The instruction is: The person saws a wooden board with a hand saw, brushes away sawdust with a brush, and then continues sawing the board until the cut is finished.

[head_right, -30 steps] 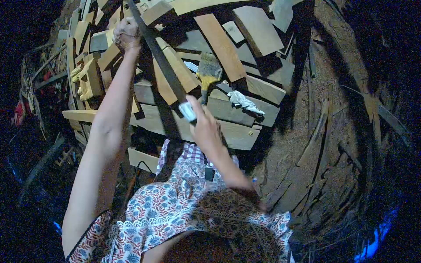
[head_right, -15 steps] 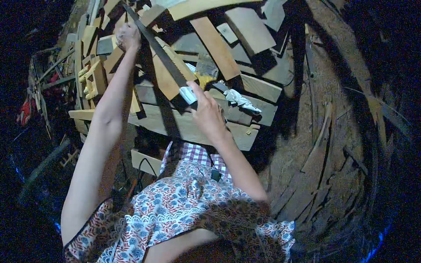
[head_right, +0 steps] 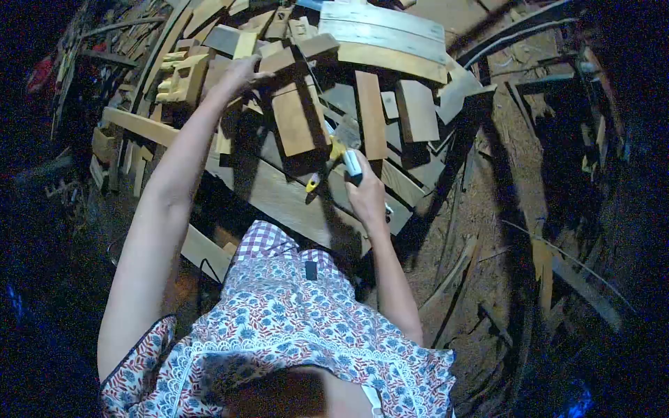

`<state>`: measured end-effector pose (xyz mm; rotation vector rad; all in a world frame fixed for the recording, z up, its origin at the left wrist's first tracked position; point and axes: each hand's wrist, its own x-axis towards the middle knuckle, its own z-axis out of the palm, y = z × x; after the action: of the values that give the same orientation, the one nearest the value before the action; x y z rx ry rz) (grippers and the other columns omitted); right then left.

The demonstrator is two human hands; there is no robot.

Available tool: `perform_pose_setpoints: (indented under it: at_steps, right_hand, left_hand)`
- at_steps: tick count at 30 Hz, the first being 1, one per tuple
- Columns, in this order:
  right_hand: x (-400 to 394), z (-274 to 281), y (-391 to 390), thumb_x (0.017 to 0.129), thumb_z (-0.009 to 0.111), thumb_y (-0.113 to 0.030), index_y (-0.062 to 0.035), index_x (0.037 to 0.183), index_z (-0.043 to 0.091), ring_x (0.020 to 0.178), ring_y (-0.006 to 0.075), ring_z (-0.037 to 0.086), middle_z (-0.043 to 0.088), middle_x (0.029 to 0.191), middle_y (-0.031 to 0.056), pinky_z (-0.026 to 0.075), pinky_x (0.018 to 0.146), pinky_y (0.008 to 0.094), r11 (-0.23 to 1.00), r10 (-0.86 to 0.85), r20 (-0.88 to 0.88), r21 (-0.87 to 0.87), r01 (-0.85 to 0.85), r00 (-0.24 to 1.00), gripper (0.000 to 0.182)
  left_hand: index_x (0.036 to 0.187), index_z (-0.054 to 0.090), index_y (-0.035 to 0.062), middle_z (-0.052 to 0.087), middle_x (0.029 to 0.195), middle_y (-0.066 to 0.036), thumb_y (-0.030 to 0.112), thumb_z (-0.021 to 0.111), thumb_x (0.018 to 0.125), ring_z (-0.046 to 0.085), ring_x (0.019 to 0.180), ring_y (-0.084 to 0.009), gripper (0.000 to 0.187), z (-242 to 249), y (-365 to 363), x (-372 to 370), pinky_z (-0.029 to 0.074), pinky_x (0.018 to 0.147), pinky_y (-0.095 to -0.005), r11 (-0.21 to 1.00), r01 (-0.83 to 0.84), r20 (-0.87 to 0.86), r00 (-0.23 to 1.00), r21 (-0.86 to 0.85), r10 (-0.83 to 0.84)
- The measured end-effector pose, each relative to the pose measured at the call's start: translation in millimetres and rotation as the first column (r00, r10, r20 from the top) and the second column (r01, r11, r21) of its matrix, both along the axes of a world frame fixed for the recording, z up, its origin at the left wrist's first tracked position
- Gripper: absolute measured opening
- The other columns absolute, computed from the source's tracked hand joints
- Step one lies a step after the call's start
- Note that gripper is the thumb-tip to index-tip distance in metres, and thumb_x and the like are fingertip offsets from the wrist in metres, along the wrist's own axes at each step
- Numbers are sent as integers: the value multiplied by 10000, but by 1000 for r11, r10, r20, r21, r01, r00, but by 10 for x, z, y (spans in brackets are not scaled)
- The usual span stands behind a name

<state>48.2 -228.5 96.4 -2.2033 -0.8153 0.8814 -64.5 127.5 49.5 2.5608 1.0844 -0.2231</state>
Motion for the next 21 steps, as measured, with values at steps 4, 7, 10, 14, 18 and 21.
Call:
perform_pose_setpoints:
  at_steps: [4,7,10,14,18,21]
  right_hand:
    - [64,82,-16,709,565,-24,-150,1296,442,1000,311,577,594,1084,192,447,850,366,999,-7,-12,-45,7,1000,613]
    - [13,70,-33,707,572,-4,-194,1304,429,991,370,572,594,1058,218,456,836,405,1000,-10,18,-10,10,1000,644]
    - [-107,238,14,712,576,4,-198,1305,429,1010,350,574,589,1079,215,452,849,388,1000,-16,39,17,16,999,644]
    - [-365,655,106,711,593,-2,-137,1288,447,1044,324,569,589,1098,203,441,881,358,994,-74,41,-83,77,996,610]
    - [-674,656,74,710,622,9,-83,1262,470,1054,311,569,585,1122,198,434,895,343,977,-208,7,-36,209,978,579]
    - [-856,806,209,737,629,6,-53,1240,481,1037,272,585,597,1104,185,441,865,332,959,-281,-23,-33,280,959,528]
  left_hand:
    - [1025,553,-38,614,992,-231,569,640,726,580,976,-350,682,-37,179,-109,459,834,-429,975,-10,-17,1000,-223,6]
    - [975,566,-78,631,937,-212,638,654,666,605,938,-287,784,-333,392,-218,474,810,-401,920,59,90,996,-389,-25]
    - [951,580,-64,614,966,-228,666,647,643,603,921,-306,795,-119,232,-210,473,786,-412,899,-58,49,995,-435,88]
    - [964,518,84,511,920,-120,336,737,675,516,913,-296,442,-94,-67,-307,441,732,-416,970,-77,349,937,232,-9]
    - [961,483,67,496,938,-126,172,757,632,510,912,-300,441,-49,-100,-355,439,751,-416,962,-65,317,948,265,-23]
    - [965,485,76,493,935,-125,169,755,635,510,907,-301,436,-81,-97,-407,436,755,-413,975,-34,299,954,222,-35]
